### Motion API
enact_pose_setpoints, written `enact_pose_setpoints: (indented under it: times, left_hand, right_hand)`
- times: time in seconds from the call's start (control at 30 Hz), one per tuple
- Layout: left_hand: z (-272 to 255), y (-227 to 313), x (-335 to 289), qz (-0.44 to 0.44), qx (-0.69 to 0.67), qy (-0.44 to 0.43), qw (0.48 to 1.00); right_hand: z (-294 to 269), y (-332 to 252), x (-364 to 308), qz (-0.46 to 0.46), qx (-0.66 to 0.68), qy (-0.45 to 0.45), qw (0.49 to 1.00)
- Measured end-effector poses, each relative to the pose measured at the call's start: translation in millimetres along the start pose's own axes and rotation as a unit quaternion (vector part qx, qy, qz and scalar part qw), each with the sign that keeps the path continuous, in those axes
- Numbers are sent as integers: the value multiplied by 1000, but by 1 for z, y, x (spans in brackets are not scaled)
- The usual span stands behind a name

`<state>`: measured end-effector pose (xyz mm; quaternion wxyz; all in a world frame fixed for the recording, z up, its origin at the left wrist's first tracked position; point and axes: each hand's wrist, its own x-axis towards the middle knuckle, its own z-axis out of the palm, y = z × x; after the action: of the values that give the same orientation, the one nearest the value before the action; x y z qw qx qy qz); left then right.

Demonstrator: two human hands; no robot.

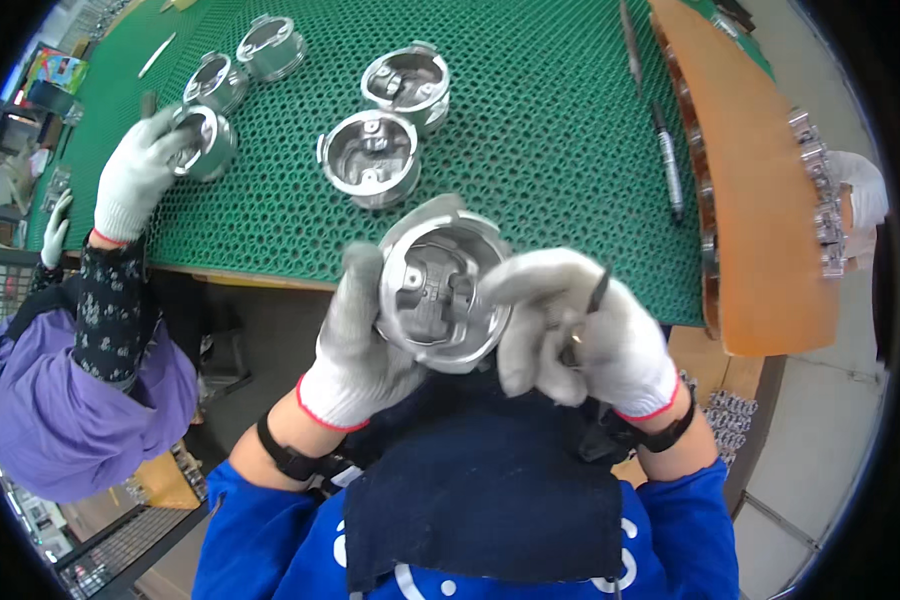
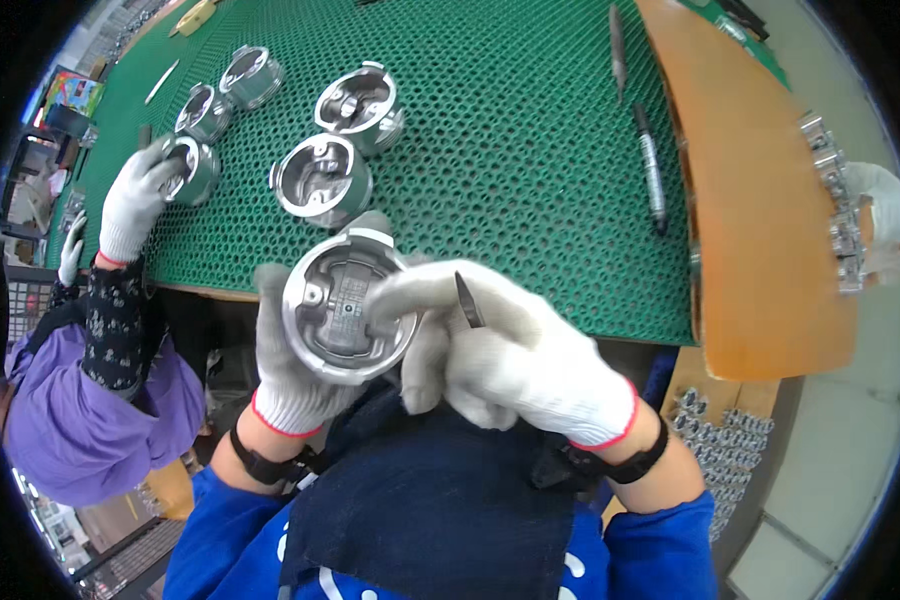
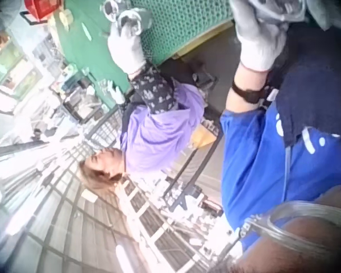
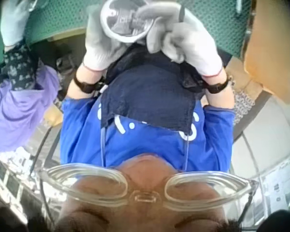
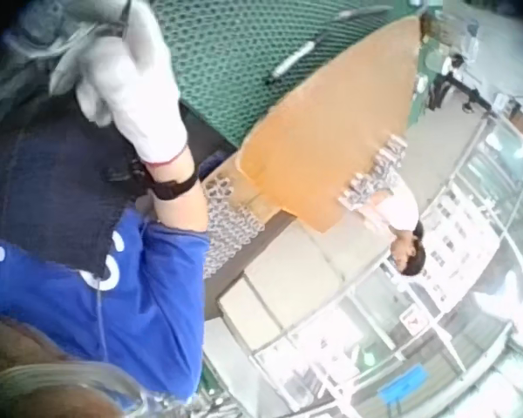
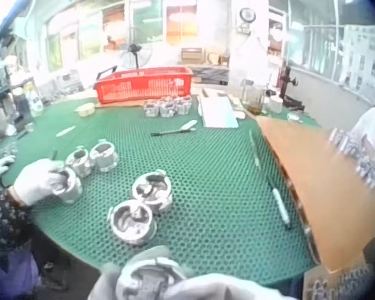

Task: The recorder is inspecting engine pistons at a workbench, checking surfaces and stacking them on a wooden board.

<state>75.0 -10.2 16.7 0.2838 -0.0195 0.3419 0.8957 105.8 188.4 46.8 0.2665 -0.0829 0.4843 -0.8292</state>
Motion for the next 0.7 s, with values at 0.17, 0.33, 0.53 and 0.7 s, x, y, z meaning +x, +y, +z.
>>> enact_pose_setpoints:
  times: [0.17, 0.33, 0.53, 0.7]
  left_hand:
    - [-28, 4, -4, -43, -212, -213, 953]
    - [-21, 7, -12, -36, -199, -179, 963]
    - [-17, 6, -13, -7, -179, -98, 979]
    - [-9, 8, -15, 3, -2, -14, 1000]
  right_hand:
    - [-3, 5, -17, -128, -245, 201, 940]
    - [2, 9, -8, -191, -645, 111, 731]
    - [0, 12, -3, -191, -599, 20, 777]
    - [-8, -3, 2, -289, -587, 134, 744]
